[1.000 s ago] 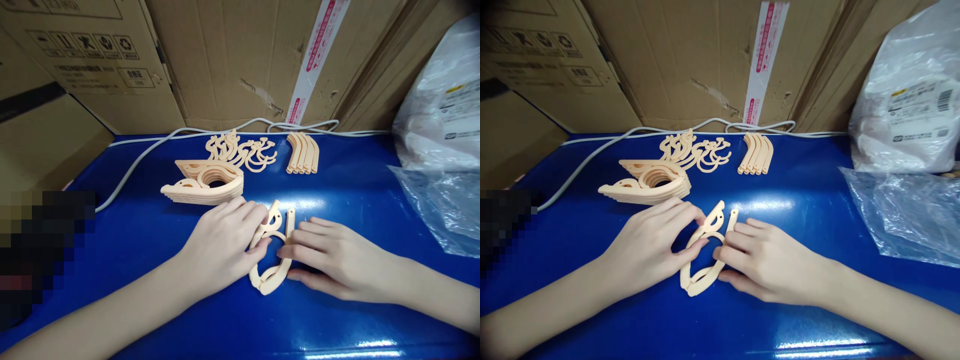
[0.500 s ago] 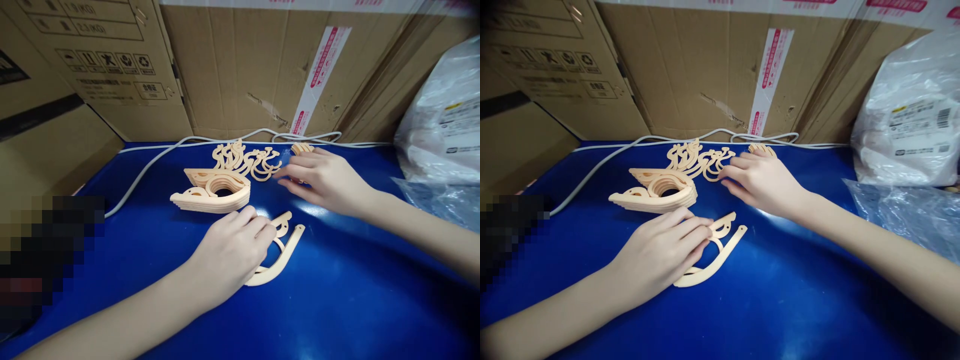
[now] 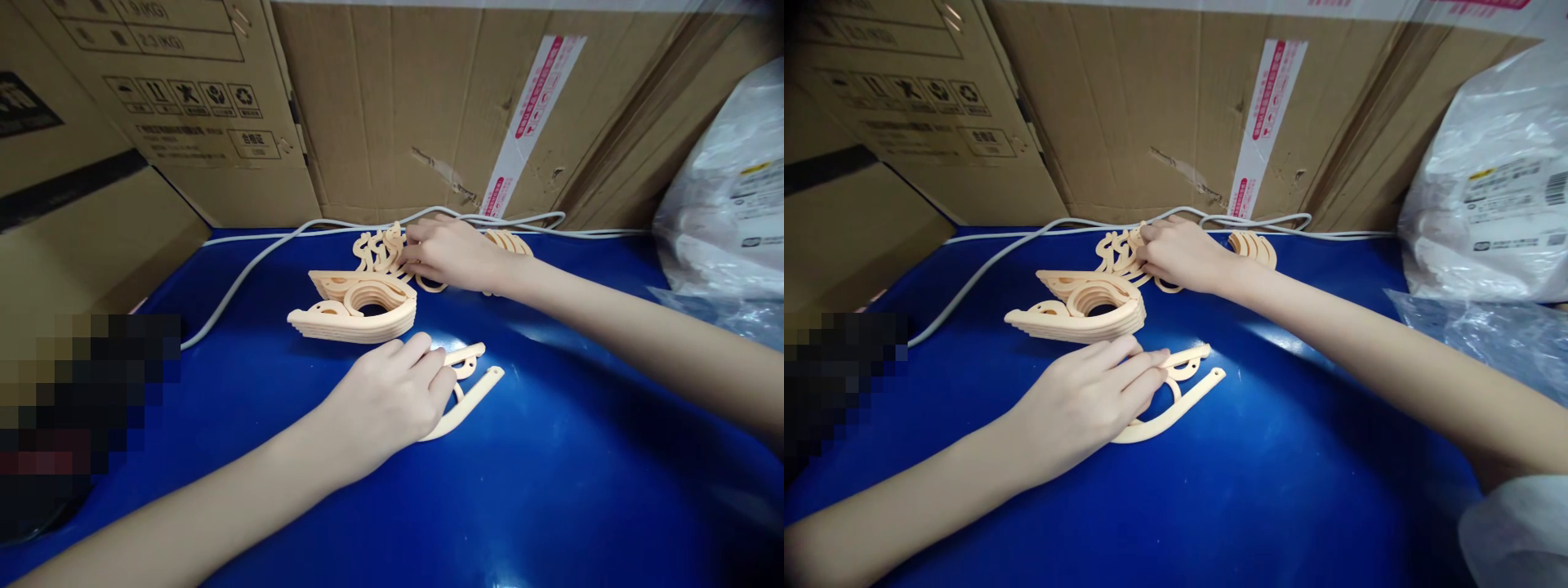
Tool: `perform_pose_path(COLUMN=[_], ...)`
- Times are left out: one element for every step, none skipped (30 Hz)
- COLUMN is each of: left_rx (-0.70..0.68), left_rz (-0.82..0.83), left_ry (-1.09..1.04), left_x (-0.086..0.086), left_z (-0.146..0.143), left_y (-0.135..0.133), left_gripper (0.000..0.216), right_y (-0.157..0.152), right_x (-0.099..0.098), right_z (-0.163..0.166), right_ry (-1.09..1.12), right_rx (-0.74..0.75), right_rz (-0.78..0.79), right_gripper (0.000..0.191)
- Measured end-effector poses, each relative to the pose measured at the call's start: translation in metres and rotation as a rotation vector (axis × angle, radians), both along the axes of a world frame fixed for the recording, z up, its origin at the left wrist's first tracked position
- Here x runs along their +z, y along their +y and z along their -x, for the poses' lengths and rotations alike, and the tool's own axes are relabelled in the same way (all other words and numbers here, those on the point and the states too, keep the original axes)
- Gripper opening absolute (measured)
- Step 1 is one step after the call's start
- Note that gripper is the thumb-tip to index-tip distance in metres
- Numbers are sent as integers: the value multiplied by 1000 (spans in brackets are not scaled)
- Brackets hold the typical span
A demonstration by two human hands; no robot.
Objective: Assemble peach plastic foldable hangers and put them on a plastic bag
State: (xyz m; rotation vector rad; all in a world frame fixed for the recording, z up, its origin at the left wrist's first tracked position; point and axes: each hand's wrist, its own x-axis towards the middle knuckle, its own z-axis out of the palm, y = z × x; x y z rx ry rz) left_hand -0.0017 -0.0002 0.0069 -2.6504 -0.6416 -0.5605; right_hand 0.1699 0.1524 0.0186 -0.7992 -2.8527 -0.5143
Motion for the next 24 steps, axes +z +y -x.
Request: perform_pose_path(left_rx=[2,6,8,9,6,1,-6,-14,-20,-25,-28,-30,-34,-39,-46,-53,-58,-63,-66,-68,-73,-75,-75,-73], left_rz=[-10,-22,-34,-45,-53,-58,-61,-64,-65,-66,-71,-78,-87,-96,-105,-113,-117,-117,-118,-117,-113,-105,-96,-87], left_ry=[1,0,2,5,11,19,27,33,37,42,46,50,53,55,55,53,50,53,53,53,54,59,66,75], left_x=[0,0,-1,-1,-1,-1,-1,-1,-1,-2,-2,-2,-2,-3,-3,-3,-3,-3,-3,-3,-3,-3,-3,-3], left_z=[0,0,0,-1,-1,-1,0,0,0,0,0,0,0,-1,-1,-1,-1,-2,-2,-1,-1,0,0,1], left_y=[0,0,0,0,0,1,1,1,2,2,2,3,3,3,2,2,2,2,2,2,1,1,1,1], left_gripper=[20,21,21,22,23,23,24,25,25,25,26,26,27,28,30,31,31,31,31,30,30,30,30,29], right_y=[1,3,3,4,4,3,3,2,1,-1,-2,-3,-5,-5,-6,-7,-7,-8,-9,-10,-11,-12,-13,-13], right_x=[-1,-1,0,1,2,4,6,8,10,11,13,14,15,15,16,17,17,18,19,20,21,22,23,24], right_z=[1,1,1,2,2,2,3,3,4,5,6,8,9,11,13,14,16,17,18,19,19,19,19,18], right_ry=[-12,-24,-35,-46,-57,-70,-85,-107,-135,-169,-207,-244,-277,-302,-319,-330,-340,-351,-365,-378,-390,-397,-398,-394], right_rx=[6,7,4,3,8,20,37,55,70,81,91,105,123,147,171,190,203,210,209,204,194,180,162,144], right_rz=[-13,-28,-45,-60,-73,-82,-89,-96,-109,-129,-157,-186,-215,-242,-266,-288,-305,-317,-320,-313,-299,-282,-266,-253], right_gripper=[28,28,27,26,25,25,25,26,27,29,30,31,32,32,33,33,33,32,32,31,30,29,29,30])
